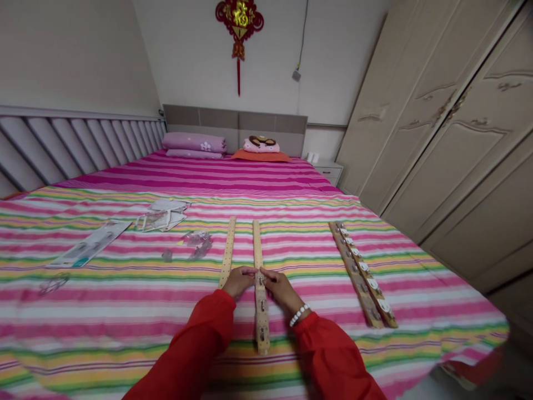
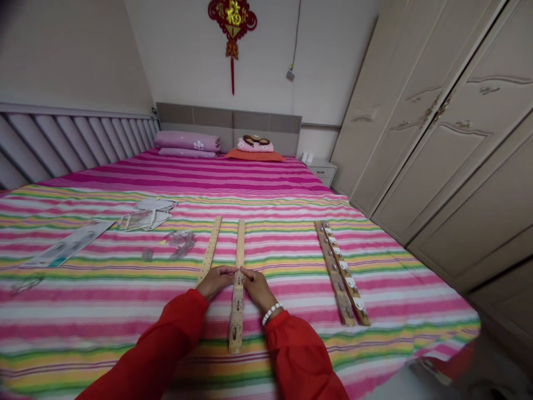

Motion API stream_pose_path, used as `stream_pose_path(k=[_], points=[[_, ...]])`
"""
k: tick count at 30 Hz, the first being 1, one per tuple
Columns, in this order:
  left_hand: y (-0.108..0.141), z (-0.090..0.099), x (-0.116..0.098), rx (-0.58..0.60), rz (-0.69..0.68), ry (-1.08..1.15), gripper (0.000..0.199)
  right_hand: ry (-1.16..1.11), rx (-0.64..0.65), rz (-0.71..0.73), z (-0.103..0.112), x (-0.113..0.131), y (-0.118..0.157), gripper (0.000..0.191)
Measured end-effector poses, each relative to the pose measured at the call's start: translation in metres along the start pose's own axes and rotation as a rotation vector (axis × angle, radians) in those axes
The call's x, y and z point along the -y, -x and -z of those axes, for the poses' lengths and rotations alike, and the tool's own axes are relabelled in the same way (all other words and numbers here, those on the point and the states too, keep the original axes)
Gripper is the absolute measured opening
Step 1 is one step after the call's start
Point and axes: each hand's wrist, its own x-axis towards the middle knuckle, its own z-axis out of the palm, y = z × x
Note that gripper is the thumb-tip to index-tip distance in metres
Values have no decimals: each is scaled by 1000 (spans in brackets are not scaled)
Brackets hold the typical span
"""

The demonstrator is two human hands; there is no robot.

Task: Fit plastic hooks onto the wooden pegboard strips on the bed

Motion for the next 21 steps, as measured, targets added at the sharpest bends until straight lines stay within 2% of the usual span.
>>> stream_pose_path(k=[3, 5, 13, 21], points=[[-1, 0, 0, -8, 16, -5, 32, -67, -5, -123, 1, 2, 0, 42], [-3, 0, 0, -13, 14, -11, 34, -81, -18, -146, 0, 3, 0, 44], [-3, 1, -2, 12, -12, -5, 41, -216, -36, -128, -7, 7, -5, 33], [-3, 0, 2, -8, 13, 55, 47, -169, -6, -117, 0, 9, 2, 35]])
